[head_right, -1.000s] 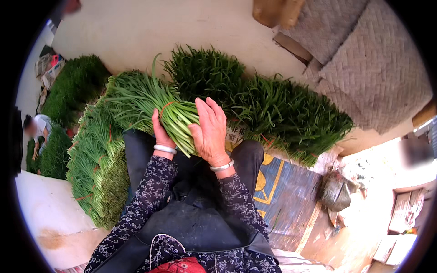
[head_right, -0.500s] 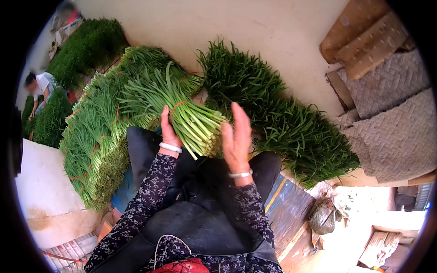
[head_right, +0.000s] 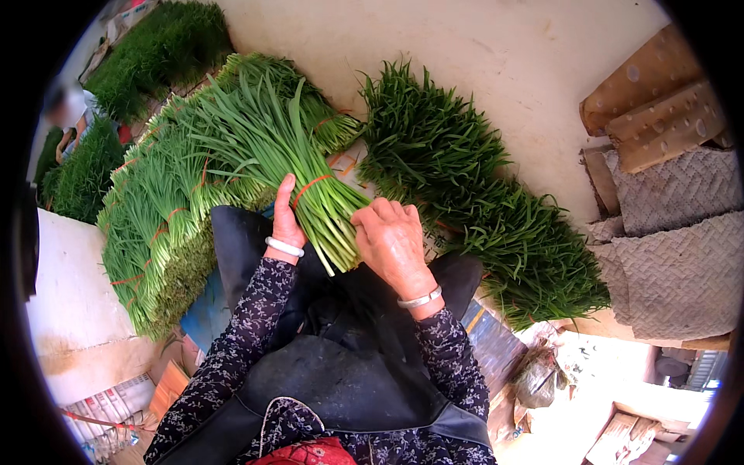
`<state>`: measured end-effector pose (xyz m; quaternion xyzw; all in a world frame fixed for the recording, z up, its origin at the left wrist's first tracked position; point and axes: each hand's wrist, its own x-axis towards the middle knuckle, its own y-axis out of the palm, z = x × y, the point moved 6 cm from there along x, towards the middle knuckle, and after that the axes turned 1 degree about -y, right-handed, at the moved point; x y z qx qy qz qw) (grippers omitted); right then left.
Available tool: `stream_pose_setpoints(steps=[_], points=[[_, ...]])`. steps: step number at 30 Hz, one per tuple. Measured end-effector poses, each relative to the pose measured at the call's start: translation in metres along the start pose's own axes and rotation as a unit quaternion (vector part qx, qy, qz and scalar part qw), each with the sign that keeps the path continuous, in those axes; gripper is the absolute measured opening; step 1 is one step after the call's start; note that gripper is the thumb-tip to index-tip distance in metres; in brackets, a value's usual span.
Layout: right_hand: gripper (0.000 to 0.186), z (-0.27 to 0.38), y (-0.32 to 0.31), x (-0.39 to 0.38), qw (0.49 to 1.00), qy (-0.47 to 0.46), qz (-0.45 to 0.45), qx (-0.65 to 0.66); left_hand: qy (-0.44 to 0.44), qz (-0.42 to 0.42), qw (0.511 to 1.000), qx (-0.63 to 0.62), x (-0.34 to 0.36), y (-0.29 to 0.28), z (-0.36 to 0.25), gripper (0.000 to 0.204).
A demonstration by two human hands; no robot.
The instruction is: The person bundles chives by hand, gathering bunches and wrapping them with red ties before stacking the bundles on the floor.
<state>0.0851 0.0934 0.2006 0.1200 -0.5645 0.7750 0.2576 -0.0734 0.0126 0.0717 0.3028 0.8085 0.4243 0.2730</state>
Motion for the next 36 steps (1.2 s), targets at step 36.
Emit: stream_pose_setpoints(steps=[36], points=[[0.017,0.004,0.044,-0.032,0.982,-0.095,0.091,-0.136,0.028,-0.049,0.990,0.129,-0.019,-0.026,0.009,0.044]])
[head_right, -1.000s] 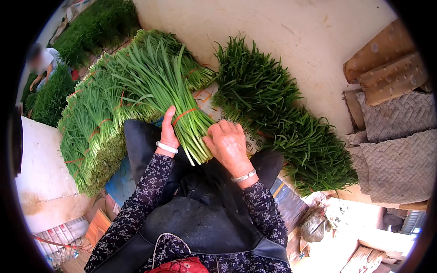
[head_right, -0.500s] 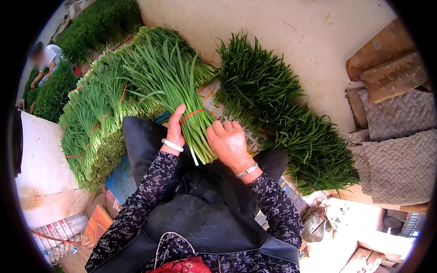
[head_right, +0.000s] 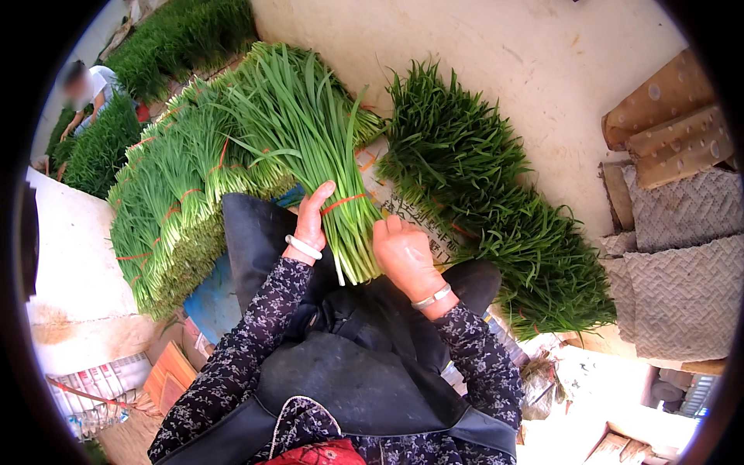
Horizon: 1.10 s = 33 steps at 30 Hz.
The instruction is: The person bundles chives by hand, gathering bunches and wrapping them with red ties before stacking the bundles on the floor.
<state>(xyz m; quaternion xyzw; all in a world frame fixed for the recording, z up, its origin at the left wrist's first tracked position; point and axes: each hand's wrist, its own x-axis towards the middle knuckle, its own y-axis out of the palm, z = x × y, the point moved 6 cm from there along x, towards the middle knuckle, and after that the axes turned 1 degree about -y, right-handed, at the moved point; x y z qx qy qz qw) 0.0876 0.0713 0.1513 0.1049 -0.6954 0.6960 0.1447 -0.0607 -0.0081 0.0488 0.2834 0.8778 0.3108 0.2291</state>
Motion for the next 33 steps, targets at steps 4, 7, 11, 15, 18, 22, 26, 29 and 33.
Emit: stream_pose_setpoints(steps=[4,7,11,15,18,22,26,29,33], points=[[0.018,-0.002,0.005,0.000,0.999,0.032,-0.017,-0.015,-0.006,0.027,0.999,-0.019,-0.004,0.012,-0.009,0.044],[0.015,-0.001,0.001,0.003,0.997,0.054,-0.046,0.024,-0.015,0.023,0.999,-0.037,-0.001,0.007,-0.006,0.042],[0.016,-0.001,0.002,0.001,0.989,0.090,-0.102,0.064,-0.053,0.036,0.993,-0.097,0.001,0.008,0.003,0.041],[0.017,-0.001,0.009,-0.002,0.981,0.122,-0.109,0.103,-0.068,0.041,0.989,-0.121,0.001,0.004,0.008,0.040],[0.017,0.001,0.008,-0.003,0.984,0.105,-0.113,0.086,-0.068,0.044,0.988,-0.130,0.001,0.006,0.011,0.041],[0.019,0.008,-0.008,0.004,0.984,-0.001,-0.175,0.040,-0.078,0.045,0.988,-0.124,-0.001,0.005,0.010,0.041],[0.018,0.004,0.006,0.002,0.989,-0.005,-0.127,0.082,-0.097,0.045,0.986,-0.131,-0.002,0.007,0.013,0.042],[0.017,-0.011,0.024,-0.007,0.986,0.062,-0.062,0.140,-0.105,0.043,0.984,-0.137,-0.004,0.006,0.017,0.044],[0.014,-0.014,0.024,-0.015,0.965,0.114,-0.115,0.205,-0.095,0.040,0.986,-0.134,-0.004,0.004,0.018,0.047]])
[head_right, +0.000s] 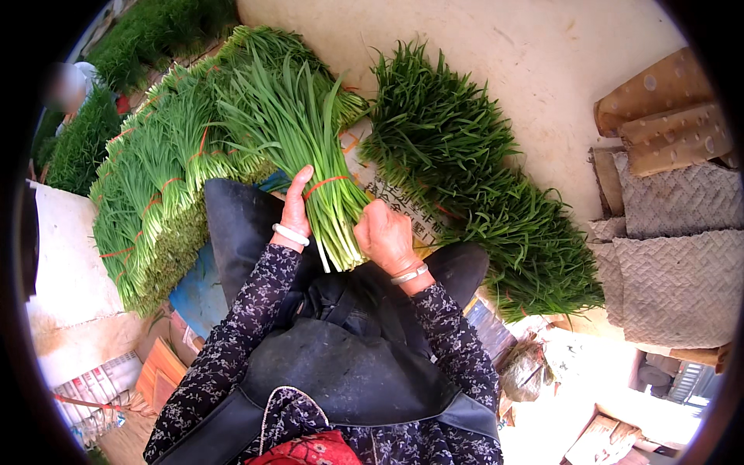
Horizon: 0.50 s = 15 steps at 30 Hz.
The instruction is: The person bundles chives by hand, gathering bunches and wrapping them with red ties before stacking the bundles on the floor.
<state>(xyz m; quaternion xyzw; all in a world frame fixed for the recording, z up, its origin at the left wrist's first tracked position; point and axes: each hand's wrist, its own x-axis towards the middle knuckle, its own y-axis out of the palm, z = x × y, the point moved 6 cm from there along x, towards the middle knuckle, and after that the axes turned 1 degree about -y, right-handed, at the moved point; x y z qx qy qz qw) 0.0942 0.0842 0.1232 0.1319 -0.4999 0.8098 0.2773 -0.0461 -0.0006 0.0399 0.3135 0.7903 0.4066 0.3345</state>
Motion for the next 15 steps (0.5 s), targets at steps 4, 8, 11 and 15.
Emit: stream_pose_setpoints(steps=[4,8,11,15], points=[[0.014,0.003,-0.007,0.002,0.997,0.013,-0.027,0.070,-0.026,0.001,0.999,-0.039,-0.002,0.002,0.002,0.049],[0.018,0.020,-0.018,0.011,0.994,-0.058,-0.011,0.093,-0.033,0.006,0.998,-0.058,0.003,-0.003,0.004,0.051],[0.022,0.036,-0.034,-0.001,0.991,-0.116,0.037,0.051,-0.015,0.021,0.998,-0.056,0.005,0.000,0.003,0.050],[0.024,0.044,-0.061,-0.059,0.976,-0.137,0.139,0.091,0.053,-0.008,0.998,-0.038,0.015,-0.023,-0.029,0.054]])
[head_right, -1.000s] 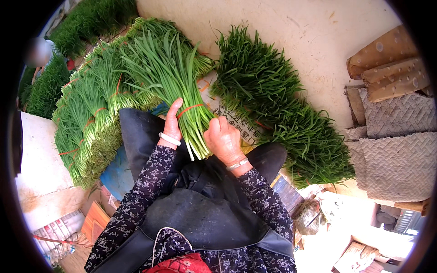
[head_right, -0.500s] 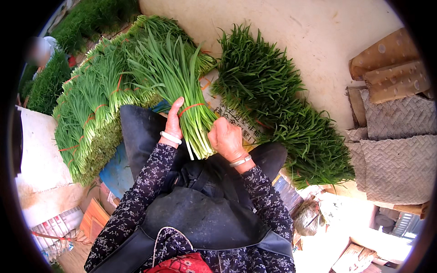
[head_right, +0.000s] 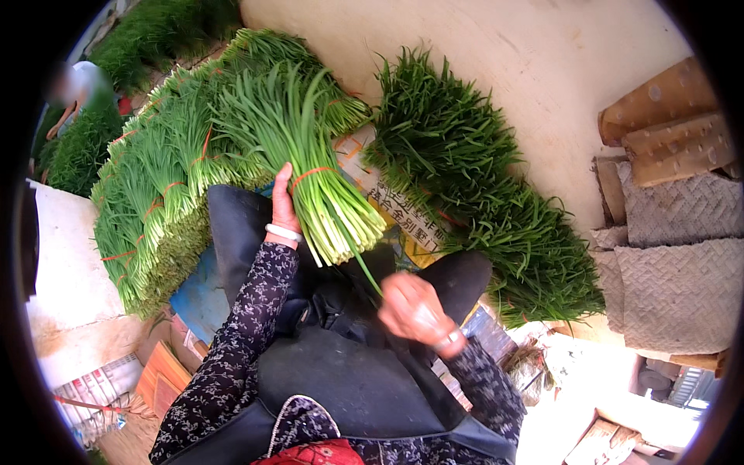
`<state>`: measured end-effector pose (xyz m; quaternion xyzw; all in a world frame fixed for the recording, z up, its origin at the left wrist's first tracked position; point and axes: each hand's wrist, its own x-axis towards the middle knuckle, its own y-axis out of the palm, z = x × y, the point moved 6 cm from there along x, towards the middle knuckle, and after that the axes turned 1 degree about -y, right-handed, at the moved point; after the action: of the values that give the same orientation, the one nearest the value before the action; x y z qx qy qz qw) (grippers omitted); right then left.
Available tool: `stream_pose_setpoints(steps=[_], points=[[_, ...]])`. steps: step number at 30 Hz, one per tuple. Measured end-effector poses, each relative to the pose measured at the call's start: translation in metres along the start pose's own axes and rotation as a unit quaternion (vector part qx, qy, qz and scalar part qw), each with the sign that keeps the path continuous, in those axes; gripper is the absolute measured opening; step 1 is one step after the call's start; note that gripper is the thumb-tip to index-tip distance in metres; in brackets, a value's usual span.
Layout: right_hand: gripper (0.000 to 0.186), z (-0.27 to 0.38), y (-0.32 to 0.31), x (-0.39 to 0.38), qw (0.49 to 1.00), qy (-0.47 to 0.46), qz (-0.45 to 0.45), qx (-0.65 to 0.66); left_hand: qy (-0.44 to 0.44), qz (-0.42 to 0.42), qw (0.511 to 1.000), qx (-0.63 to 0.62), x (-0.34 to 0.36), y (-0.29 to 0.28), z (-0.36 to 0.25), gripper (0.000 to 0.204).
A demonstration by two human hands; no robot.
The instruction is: The person bundles chives by hand, gathering bunches and wrapping them with red ties before stacking the bundles on the floor.
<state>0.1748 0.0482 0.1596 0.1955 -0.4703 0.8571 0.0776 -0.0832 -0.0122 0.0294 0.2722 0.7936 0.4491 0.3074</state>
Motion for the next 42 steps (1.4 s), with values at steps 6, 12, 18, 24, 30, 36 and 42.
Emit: stream_pose_setpoints(steps=[6,12,18,24,30,36,42], points=[[0.016,-0.040,0.008,-0.129,0.902,0.247,0.301,-0.187,0.102,0.018,0.994,-0.038,0.027,-0.007,-0.079,0.055],[0.026,-0.028,-0.024,0.026,0.971,0.183,0.079,-0.134,0.183,0.034,0.982,0.034,0.010,-0.013,-0.129,0.073],[0.051,0.009,0.019,0.136,0.995,0.087,-0.045,-0.006,0.114,0.079,0.986,0.088,-0.023,0.010,-0.092,0.086],[0.093,-0.041,0.018,0.113,0.918,0.271,0.117,0.265,0.074,0.077,0.989,0.099,-0.042,-0.009,-0.075,0.078],[0.088,-0.073,0.015,0.115,0.892,0.212,0.002,0.400,0.033,0.084,0.970,0.224,-0.020,0.017,-0.033,0.071],[0.041,-0.030,-0.058,0.080,0.928,0.302,-0.027,0.218,0.061,0.142,0.980,0.127,-0.015,0.049,-0.028,0.073],[0.027,-0.016,-0.034,0.053,0.973,0.210,-0.068,0.062,0.074,0.136,0.983,0.096,-0.014,0.047,-0.017,0.067]])
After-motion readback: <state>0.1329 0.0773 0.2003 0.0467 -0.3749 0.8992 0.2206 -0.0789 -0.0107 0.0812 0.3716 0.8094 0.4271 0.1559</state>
